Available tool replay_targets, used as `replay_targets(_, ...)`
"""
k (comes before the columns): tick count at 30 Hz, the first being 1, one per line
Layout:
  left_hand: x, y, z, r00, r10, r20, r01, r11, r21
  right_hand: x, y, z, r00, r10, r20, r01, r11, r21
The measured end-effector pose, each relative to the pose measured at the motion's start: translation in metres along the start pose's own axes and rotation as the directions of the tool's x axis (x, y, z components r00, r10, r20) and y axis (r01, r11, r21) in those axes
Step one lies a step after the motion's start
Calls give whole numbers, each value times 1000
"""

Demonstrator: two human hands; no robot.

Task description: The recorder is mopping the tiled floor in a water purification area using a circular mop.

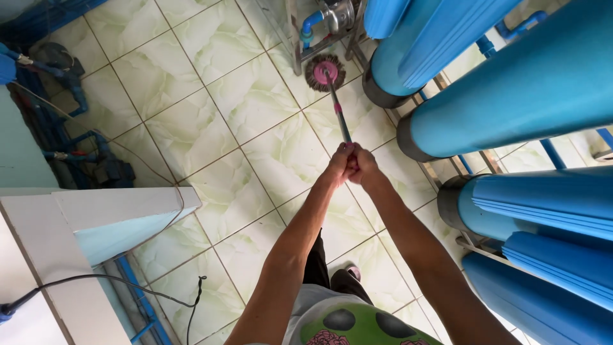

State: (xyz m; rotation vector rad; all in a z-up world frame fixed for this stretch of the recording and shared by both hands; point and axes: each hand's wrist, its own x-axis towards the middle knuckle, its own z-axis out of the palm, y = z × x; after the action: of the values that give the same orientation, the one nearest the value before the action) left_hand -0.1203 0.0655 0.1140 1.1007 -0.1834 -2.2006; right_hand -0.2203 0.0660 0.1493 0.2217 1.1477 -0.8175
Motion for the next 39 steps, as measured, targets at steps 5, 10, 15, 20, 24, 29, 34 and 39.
replay_targets(5, 21, -10, -20, 995, 81, -63, -72, 989, 128, 27, 16, -3, 1000, -6, -28, 6, 1000, 19)
replay_targets(10, -29, -44, -20, 991, 15, -136, -1, 995, 99, -29, 53, -20, 996, -47, -77, 44, 998, -41)
replay_targets(15, -78, -132, -27, 980, -156, -120, 161, 986, 37, -125, 104, -53, 997, -3, -74, -11, 983, -184)
replay_targets(20, -163, -203, 2, 975, -55, -214, 68, 996, 51, -200, 148, -106, 994, 25, -109, -56, 955, -290)
replay_targets(24, -229, -221, 44, 940, -105, -325, 86, 994, -71, -246, 159, -133, 997, 57, -42, -69, 924, -375)
replay_targets(29, -224, -220, 40, 929, -109, -354, 75, 991, -108, -239, 163, -137, 996, 71, -50, -84, 947, -311)
replay_targets(34, -172, -198, -1, 938, -79, -338, 24, 986, -163, -189, 156, -111, 996, 57, -62, -69, 977, -201)
replay_targets(39, -137, -125, -22, 931, -73, -357, 25, 990, -136, -139, 127, -52, 995, 96, 30, -86, 965, -248)
